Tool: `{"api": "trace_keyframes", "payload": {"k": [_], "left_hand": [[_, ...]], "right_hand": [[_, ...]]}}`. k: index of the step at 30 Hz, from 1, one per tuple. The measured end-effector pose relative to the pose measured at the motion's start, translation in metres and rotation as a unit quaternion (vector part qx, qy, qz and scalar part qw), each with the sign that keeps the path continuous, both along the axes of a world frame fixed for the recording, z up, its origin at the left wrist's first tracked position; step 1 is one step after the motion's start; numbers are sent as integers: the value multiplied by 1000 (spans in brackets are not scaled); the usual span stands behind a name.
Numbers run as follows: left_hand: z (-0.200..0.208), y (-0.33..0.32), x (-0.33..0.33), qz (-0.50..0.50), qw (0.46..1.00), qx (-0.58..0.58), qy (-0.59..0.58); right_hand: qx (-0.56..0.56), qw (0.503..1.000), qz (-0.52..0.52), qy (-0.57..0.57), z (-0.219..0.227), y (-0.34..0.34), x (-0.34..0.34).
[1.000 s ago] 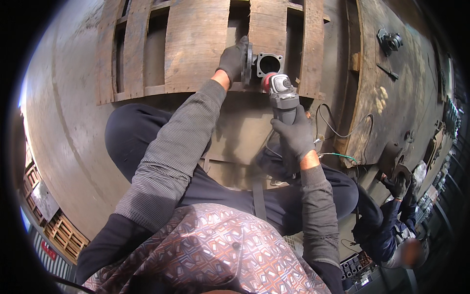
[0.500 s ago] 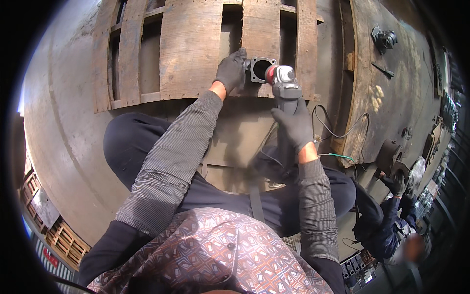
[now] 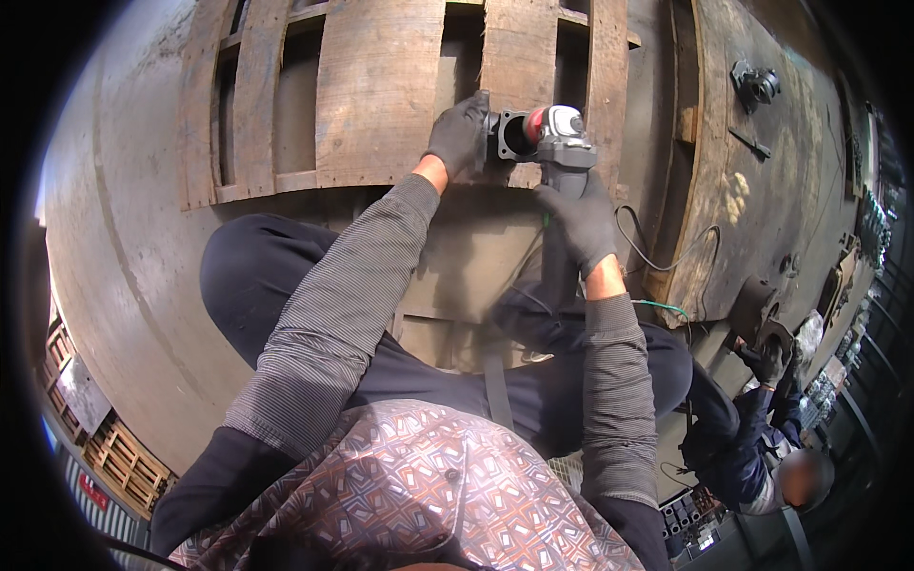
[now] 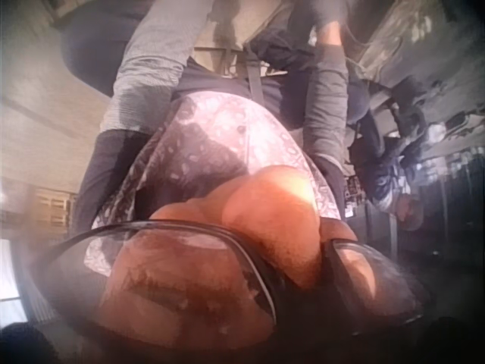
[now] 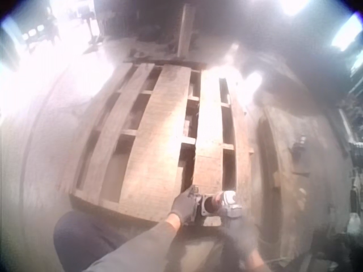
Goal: The person sits on the floor and uses a rotary tool and an angle grinder to smooth and clean a metal part. They repeatedly reposition the part and switch between tools to work on different surfaces.
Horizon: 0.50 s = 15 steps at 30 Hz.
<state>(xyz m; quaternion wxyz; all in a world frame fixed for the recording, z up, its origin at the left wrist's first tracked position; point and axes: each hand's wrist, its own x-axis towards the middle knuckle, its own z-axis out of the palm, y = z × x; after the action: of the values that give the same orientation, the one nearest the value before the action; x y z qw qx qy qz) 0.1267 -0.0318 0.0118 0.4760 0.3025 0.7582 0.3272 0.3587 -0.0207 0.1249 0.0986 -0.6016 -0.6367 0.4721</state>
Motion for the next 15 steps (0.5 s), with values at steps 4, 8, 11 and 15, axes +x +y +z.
{"api": "trace_keyframes", "payload": {"k": [4,8,11,15], "left_hand": [[-4,0,0,-5,1000,-2,-6],[-7,-3,3,22,999,42,12],[-14,-6,1,48,996,66,-41],[-34,-5,-6,-38,997,63,13]], "right_hand": [[15,999,-8,-48,6,-6,-9],[-3,1000,-1,-26,10,-6,-18],[-15,1000,-5,-4,9,-7,-20],[-12,999,3,-35,6,-6,-20]]}}
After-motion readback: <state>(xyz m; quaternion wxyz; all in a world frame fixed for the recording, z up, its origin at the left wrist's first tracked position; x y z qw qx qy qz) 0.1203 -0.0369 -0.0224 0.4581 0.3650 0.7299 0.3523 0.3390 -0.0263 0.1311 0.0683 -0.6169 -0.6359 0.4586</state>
